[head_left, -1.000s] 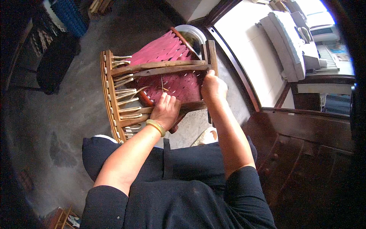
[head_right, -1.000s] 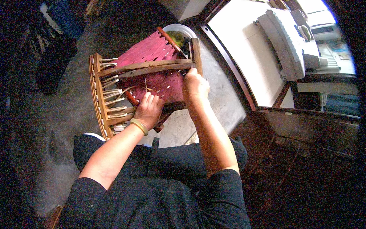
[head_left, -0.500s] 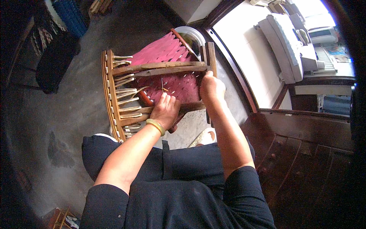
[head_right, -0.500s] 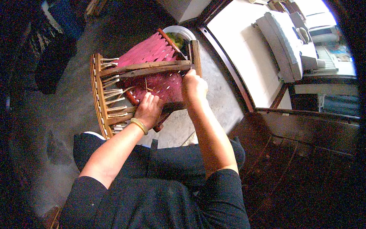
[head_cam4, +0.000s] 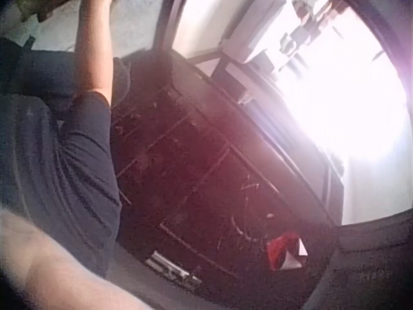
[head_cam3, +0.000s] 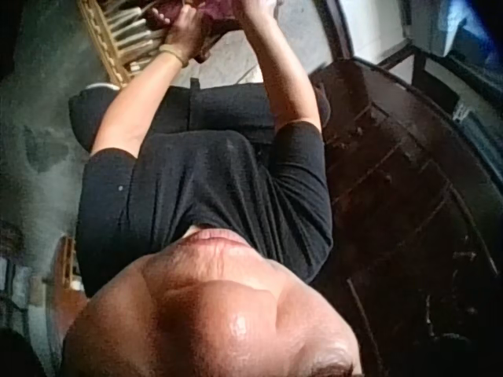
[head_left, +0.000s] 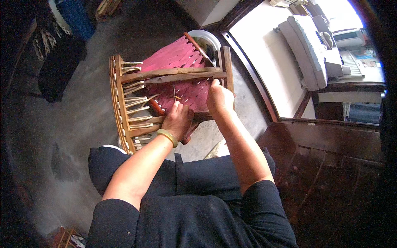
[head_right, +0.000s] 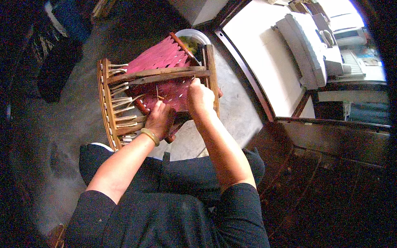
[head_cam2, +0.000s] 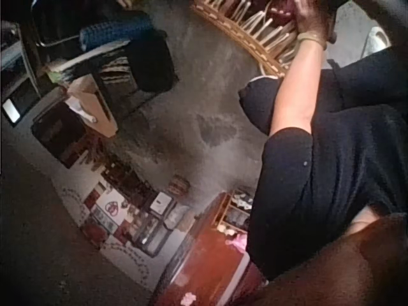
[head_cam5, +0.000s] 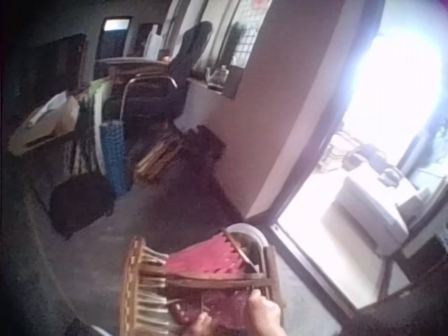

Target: The person is repairing a wooden chair with a red cushion. They use a screwdriver to tighten screws on the chair's frame, focusing on the joints and legs. The person adjusts the chair's position to access different areas.

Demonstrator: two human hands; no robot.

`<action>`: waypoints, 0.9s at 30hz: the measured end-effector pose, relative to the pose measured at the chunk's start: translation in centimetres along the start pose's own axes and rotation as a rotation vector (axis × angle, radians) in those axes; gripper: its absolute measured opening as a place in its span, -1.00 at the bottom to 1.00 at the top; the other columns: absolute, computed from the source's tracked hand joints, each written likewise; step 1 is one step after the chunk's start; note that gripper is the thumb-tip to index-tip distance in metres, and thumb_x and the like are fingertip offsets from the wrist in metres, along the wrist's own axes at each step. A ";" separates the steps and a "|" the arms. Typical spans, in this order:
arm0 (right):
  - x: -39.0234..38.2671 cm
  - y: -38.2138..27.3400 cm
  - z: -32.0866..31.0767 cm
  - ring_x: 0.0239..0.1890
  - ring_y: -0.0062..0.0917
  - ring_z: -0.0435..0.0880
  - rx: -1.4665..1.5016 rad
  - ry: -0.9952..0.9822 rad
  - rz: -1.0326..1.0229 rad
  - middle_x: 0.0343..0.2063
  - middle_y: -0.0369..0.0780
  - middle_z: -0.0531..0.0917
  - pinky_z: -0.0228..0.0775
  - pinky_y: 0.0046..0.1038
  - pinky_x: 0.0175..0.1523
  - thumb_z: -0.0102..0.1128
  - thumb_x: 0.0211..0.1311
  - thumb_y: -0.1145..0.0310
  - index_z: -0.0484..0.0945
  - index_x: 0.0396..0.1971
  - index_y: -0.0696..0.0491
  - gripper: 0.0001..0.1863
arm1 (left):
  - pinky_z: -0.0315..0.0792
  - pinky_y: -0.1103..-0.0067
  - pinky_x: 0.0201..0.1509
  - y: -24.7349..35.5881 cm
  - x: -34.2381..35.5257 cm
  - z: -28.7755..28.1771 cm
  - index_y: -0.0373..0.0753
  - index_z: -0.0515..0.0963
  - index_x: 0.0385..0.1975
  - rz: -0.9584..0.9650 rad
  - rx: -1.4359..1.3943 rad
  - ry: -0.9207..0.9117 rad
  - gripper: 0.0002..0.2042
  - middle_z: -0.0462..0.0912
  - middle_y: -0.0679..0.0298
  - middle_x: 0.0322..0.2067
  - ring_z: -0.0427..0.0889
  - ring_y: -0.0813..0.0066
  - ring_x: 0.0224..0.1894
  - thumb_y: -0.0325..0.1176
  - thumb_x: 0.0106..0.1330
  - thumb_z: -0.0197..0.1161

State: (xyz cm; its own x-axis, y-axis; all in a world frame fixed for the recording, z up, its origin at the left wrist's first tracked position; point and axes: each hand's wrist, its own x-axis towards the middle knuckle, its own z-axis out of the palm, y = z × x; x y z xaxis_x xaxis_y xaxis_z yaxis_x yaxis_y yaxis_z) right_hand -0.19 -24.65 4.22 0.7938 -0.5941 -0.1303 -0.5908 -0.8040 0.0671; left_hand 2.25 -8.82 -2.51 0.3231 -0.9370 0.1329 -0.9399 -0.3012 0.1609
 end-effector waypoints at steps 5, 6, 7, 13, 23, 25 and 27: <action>0.2 1.9 -1.6 -0.48 -0.17 0.64 0.033 0.060 0.090 -0.59 -0.02 0.61 0.48 -0.23 -0.36 -0.10 0.12 0.41 0.34 -0.42 0.15 -0.88 | 0.12 0.40 0.17 0.0 -0.2 0.3 -0.24 0.46 -0.42 -0.006 0.100 0.084 -0.77 0.37 0.20 -0.39 0.37 0.28 -0.20 -0.23 0.00 0.08; 0.3 2.2 -1.5 -0.49 -0.18 0.64 0.031 0.064 0.105 -0.59 -0.03 0.61 0.48 -0.22 -0.37 -0.10 0.13 0.40 0.35 -0.42 0.14 -0.88 | 0.15 0.40 0.15 0.0 0.0 0.4 -0.24 0.43 -0.42 -0.009 0.074 0.105 -0.81 0.38 0.20 -0.40 0.38 0.30 -0.22 -0.29 0.03 0.04; 0.5 2.4 -1.5 -0.51 -0.19 0.64 0.028 0.071 0.128 -0.60 -0.05 0.61 0.48 -0.22 -0.37 -0.10 0.13 0.39 0.35 -0.42 0.14 -0.88 | 0.17 0.40 0.13 0.1 0.3 0.4 -0.24 0.40 -0.41 -0.003 0.047 0.130 -0.85 0.39 0.20 -0.41 0.40 0.31 -0.24 -0.34 0.06 0.00; 0.4 -0.7 -0.5 -0.43 -0.10 0.62 0.096 -0.040 -0.014 -0.56 0.06 0.59 0.47 -0.19 -0.30 -0.13 0.12 0.43 0.34 -0.34 0.16 -0.86 | 0.16 0.37 0.15 0.0 0.2 -0.2 -0.21 0.43 -0.41 -0.008 -0.006 0.001 -0.80 0.39 0.20 -0.41 0.39 0.30 -0.22 -0.24 0.02 0.08; 0.3 -1.0 0.1 -0.44 -0.10 0.62 0.110 -0.045 -0.023 -0.57 0.05 0.59 0.47 -0.18 -0.31 -0.14 0.11 0.46 0.35 -0.36 0.17 -0.87 | 0.14 0.37 0.16 0.1 0.3 -0.7 -0.20 0.45 -0.36 -0.001 0.015 -0.039 -0.78 0.39 0.20 -0.40 0.38 0.29 -0.20 -0.25 0.03 0.07; 0.2 -0.6 -0.4 -0.44 -0.09 0.62 0.079 -0.052 0.000 -0.57 0.05 0.59 0.47 -0.17 -0.32 -0.12 0.10 0.44 0.34 -0.37 0.17 -0.87 | 0.14 0.38 0.16 0.0 0.1 -0.5 -0.20 0.44 -0.35 -0.014 0.012 -0.027 -0.78 0.40 0.20 -0.40 0.38 0.29 -0.21 -0.26 0.03 0.07; 0.4 0.5 -1.6 -0.44 -0.10 0.63 0.074 -0.033 0.114 -0.57 0.04 0.60 0.47 -0.18 -0.32 -0.07 0.09 0.44 0.34 -0.36 0.18 -0.85 | 0.15 0.38 0.15 -0.2 0.0 0.5 -0.20 0.45 -0.38 -0.018 0.015 0.078 -0.81 0.40 0.20 -0.42 0.39 0.28 -0.23 -0.29 0.03 0.05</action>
State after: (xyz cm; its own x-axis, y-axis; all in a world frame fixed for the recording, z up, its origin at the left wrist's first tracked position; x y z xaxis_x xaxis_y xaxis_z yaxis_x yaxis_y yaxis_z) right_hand 0.06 -25.30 5.76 0.7162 -0.6796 -0.1584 -0.6871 -0.7265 0.0106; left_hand 2.42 -8.84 -2.98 0.3468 -0.9151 0.2059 -0.9353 -0.3209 0.1491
